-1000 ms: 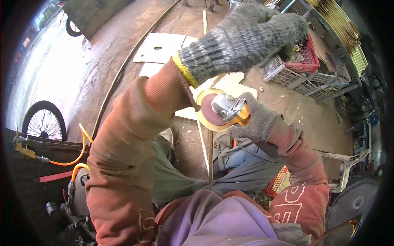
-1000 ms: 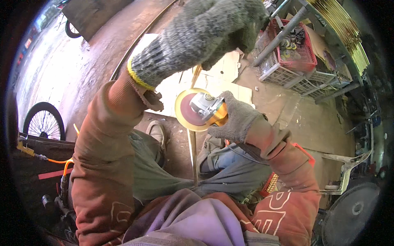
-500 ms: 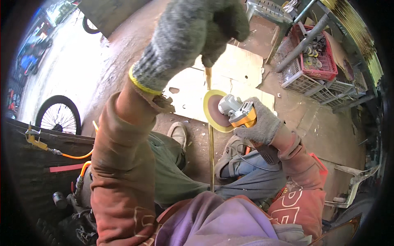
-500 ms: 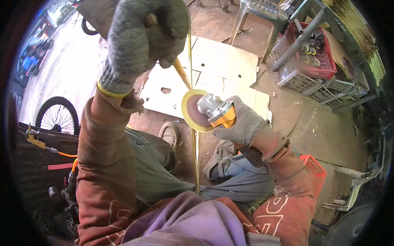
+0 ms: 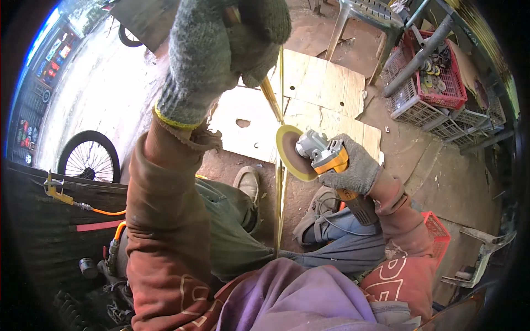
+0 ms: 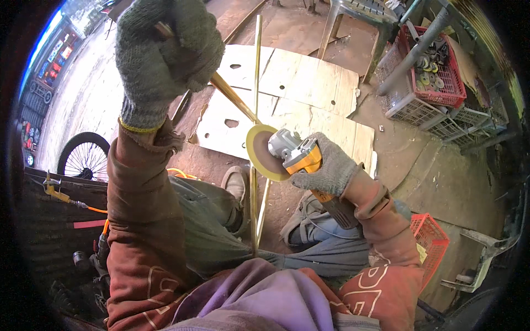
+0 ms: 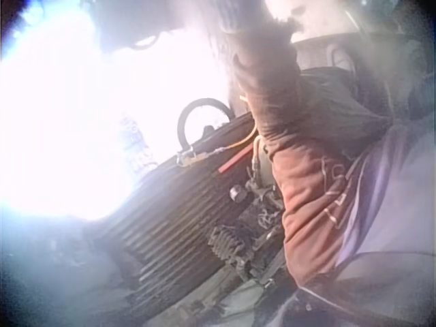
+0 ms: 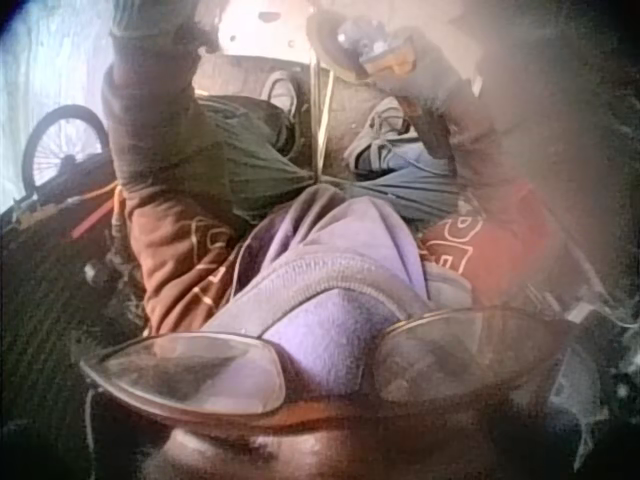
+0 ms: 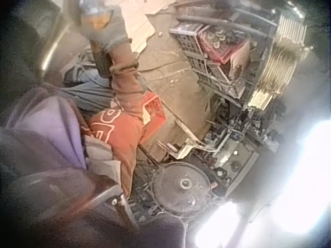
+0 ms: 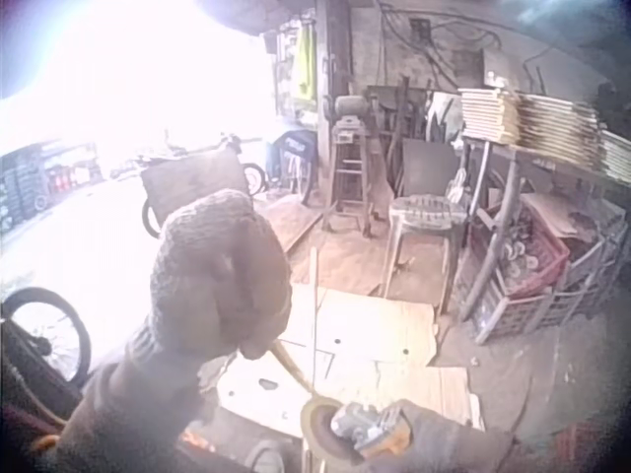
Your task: The person uses an angle grinder to grind and smooth the ends of brass rods, rotating each rod by hand against the rotating abrasive disc.
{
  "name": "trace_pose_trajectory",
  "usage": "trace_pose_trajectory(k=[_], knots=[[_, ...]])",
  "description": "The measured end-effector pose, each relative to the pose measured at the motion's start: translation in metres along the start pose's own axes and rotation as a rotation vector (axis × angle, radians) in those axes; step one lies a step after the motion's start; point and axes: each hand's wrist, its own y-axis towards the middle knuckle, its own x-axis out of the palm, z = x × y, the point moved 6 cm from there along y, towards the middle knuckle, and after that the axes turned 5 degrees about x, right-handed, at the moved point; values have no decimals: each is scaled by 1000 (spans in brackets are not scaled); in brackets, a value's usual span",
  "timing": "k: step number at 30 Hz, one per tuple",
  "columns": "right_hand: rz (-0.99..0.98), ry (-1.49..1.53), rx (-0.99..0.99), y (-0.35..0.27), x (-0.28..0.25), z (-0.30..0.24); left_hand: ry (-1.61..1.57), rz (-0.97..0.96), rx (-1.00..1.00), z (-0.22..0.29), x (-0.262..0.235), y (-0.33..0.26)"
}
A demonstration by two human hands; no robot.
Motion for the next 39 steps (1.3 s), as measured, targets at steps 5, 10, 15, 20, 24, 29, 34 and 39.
trace_pose_trajectory(k=[5, 10, 15, 20, 24, 29, 34, 39], knots=[[10, 40, 29, 2, -1, -8, 20, -36, -18, -2, -2, 1], [-4, -78, -54, -7, 1, -10, -29, -55, 21, 1, 5, 7], [2, -72, 29, -1, -3, -10, -46, 142, -24, 1, 6, -1], [6, -131, -5, -1, 1, -9, 164, -62, 30, 8, -1, 7], [9, -25, 44, 1, 4, -10, 253, 117, -177, 14, 4, 11], [-2, -64, 16, -3, 10, -15, 195, 297, -386, 10, -3, 3], [21, -323, 43, -22, -2, -37, 205, 327, -480, 4, 23, 8], [71, -475, 102, -28, -4, -56, 391, 288, -594, 19, 42, 15]])
